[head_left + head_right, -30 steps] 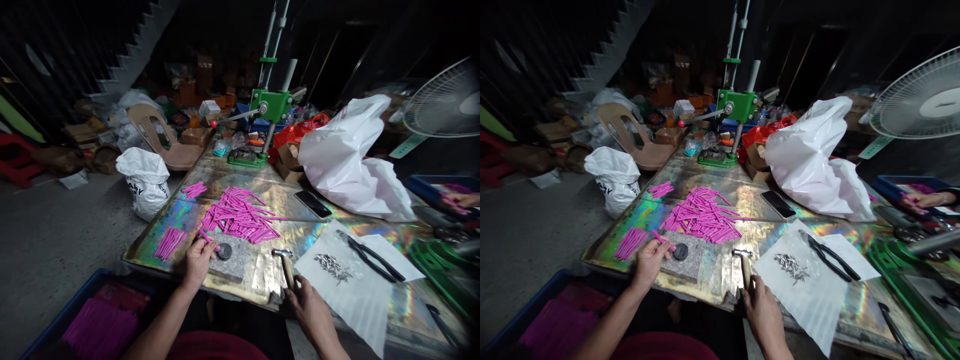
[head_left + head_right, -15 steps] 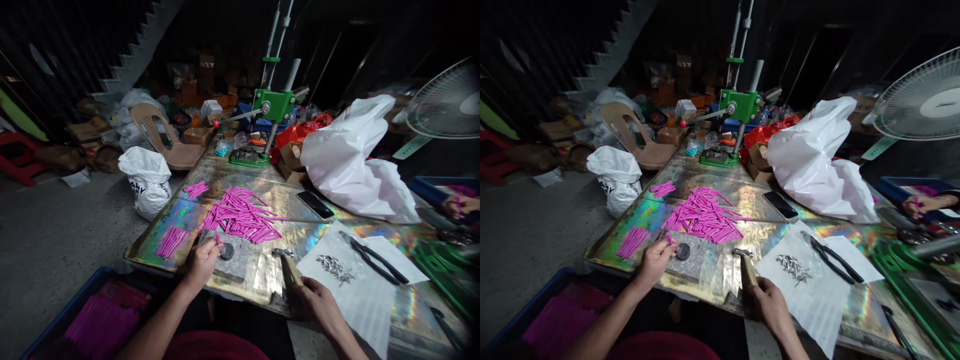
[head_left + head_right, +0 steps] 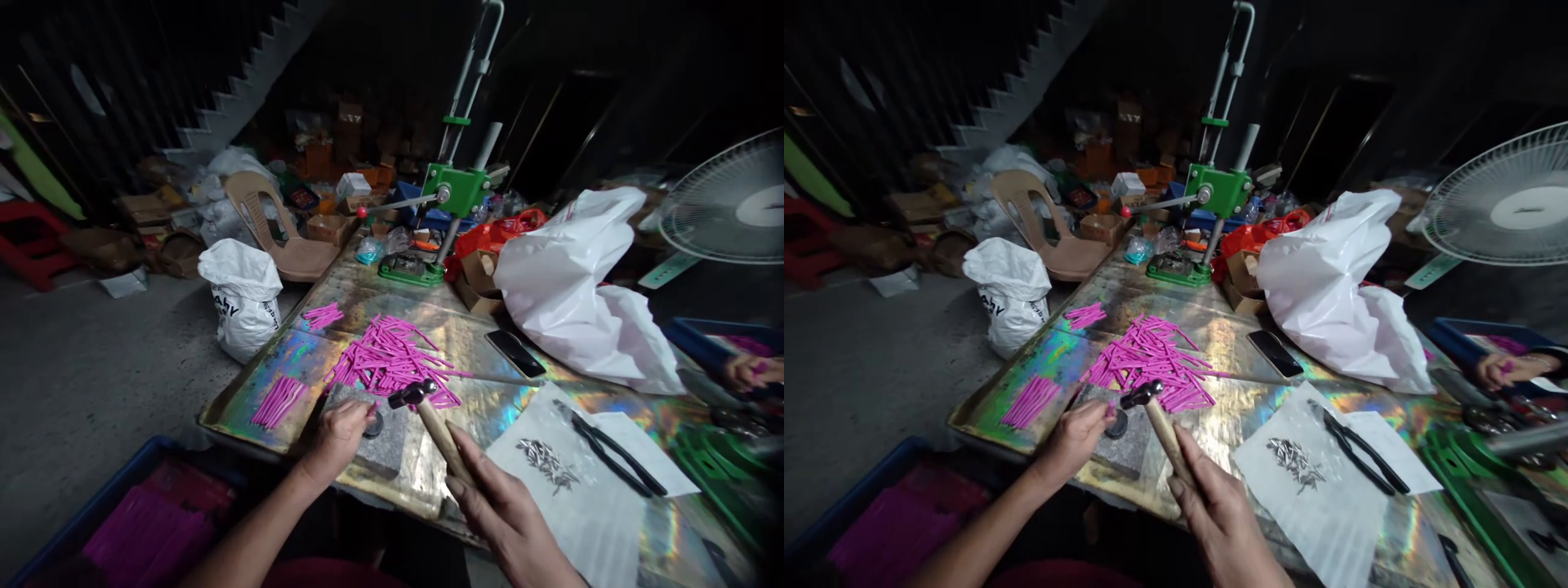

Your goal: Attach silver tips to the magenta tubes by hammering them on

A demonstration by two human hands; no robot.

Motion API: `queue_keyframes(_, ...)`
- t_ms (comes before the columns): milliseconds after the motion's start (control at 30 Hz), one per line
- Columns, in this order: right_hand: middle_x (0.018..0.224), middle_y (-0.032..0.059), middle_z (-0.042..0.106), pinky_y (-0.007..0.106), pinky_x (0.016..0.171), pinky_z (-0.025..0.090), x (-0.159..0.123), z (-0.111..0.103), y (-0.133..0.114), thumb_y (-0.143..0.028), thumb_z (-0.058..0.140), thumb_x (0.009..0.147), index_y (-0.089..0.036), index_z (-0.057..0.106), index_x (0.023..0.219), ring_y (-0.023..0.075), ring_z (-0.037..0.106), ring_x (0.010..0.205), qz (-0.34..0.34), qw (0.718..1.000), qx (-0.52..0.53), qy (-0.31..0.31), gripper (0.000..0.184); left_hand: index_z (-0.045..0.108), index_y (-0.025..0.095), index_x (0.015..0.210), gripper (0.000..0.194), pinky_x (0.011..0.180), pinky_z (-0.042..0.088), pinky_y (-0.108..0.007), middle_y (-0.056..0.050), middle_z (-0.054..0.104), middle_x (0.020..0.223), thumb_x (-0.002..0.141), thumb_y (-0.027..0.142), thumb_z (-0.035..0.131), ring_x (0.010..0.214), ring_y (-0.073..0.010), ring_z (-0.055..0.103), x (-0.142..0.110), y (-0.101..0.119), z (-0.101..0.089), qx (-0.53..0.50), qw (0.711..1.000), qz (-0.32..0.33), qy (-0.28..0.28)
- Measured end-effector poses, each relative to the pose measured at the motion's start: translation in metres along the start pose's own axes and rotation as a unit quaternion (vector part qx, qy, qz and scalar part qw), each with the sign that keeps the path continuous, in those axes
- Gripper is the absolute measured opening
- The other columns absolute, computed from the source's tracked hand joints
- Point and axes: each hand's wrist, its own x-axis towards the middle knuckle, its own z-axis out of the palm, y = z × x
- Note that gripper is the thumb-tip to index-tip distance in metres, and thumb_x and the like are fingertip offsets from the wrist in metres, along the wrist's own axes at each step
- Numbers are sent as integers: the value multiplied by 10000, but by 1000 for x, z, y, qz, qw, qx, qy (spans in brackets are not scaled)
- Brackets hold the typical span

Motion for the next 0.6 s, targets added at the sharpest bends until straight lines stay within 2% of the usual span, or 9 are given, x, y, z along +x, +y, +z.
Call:
queue_keyframes(67, 1075, 69, 638, 306, 773, 478, 6, -5, -13, -289, 542, 761, -249, 522, 1187, 227, 592, 957, -64, 995, -59, -46, 429, 603, 185, 631, 208, 539, 389, -237, -19, 560, 585, 767, 138, 453, 579, -144, 528, 0, 2, -1, 12, 1000, 1, 1)
queue_keyframes(167, 1024, 65, 664, 271, 704, 508, 12, -18, -37, -248, 494, 791, -268, 459, 1235, 214, 612, 930, -134, 980, -124, -81, 445, 595, 177, 630, 224, 536, 387, -233, -23, 558, 586, 772, 119, 432, 571, -139, 519, 1, 5, -2, 35, 999, 4, -11)
queue_keyframes(233, 1066, 47, 647, 252, 695, 511, 13, -27, -52, -223, 505, 786, -301, 438, 1243, 206, 611, 940, -183, 970, -147, -70, 468, 589, 174, 625, 237, 536, 387, -232, -25, 556, 582, 779, 112, 420, 569, -137, 515, 1, 7, -3, 37, 999, 8, -15)
queue_keyframes(300, 1155, 25, 593, 255, 739, 502, 12, -32, -61, -214, 526, 776, -325, 416, 1253, 203, 590, 983, -217, 965, -149, -20, 502, 592, 173, 634, 242, 548, 394, -234, -29, 561, 587, 785, 113, 413, 582, -140, 518, 2, 7, -3, 35, 999, 12, -20)
queue_keyframes(367, 1160, 31, 588, 279, 782, 490, 11, -31, -62, -234, 539, 768, -310, 427, 1250, 212, 584, 992, -206, 967, -152, 7, 501, 600, 173, 658, 238, 564, 403, -239, -35, 569, 599, 786, 112, 408, 600, -144, 526, 2, 7, -2, 42, 999, 15, -26)
queue_keyframes(400, 1098, 46, 628, 290, 777, 494, 12, -29, -60, -252, 538, 766, -297, 454, 1236, 218, 605, 948, -187, 970, -159, -2, 479, 601, 172, 665, 239, 569, 406, -241, -37, 573, 603, 784, 108, 404, 607, -146, 530, 1, 7, -1, 51, 998, 16, -27)
queue_keyframes(500, 854, 74, 708, 304, 701, 520, 15, -27, -55, -302, 522, 762, -277, 508, 1197, 229, 656, 763, -137, 968, -191, -85, 436, 595, 174, 654, 260, 562, 407, -240, -34, 569, 593, 788, 100, 385, 601, -145, 532, 1, 5, 0, 80, 996, 17, -29)
queue_keyframes(533, 846, 72, 708, 298, 685, 523, 16, -28, -54, -302, 515, 767, -285, 495, 1207, 226, 657, 748, -140, 965, -199, -97, 441, 592, 175, 647, 266, 562, 408, -240, -33, 566, 589, 794, 104, 381, 599, -145, 532, 1, 5, 1, 87, 996, 16, -32)
queue_keyframes(600, 976, 59, 680, 276, 705, 513, 16, -35, -56, -273, 512, 776, -310, 429, 1252, 217, 643, 840, -180, 959, -206, -74, 484, 588, 179, 639, 275, 563, 407, -242, -32, 561, 586, 806, 116, 378, 601, -147, 532, 0, 5, 2, 94, 995, 16, -39)
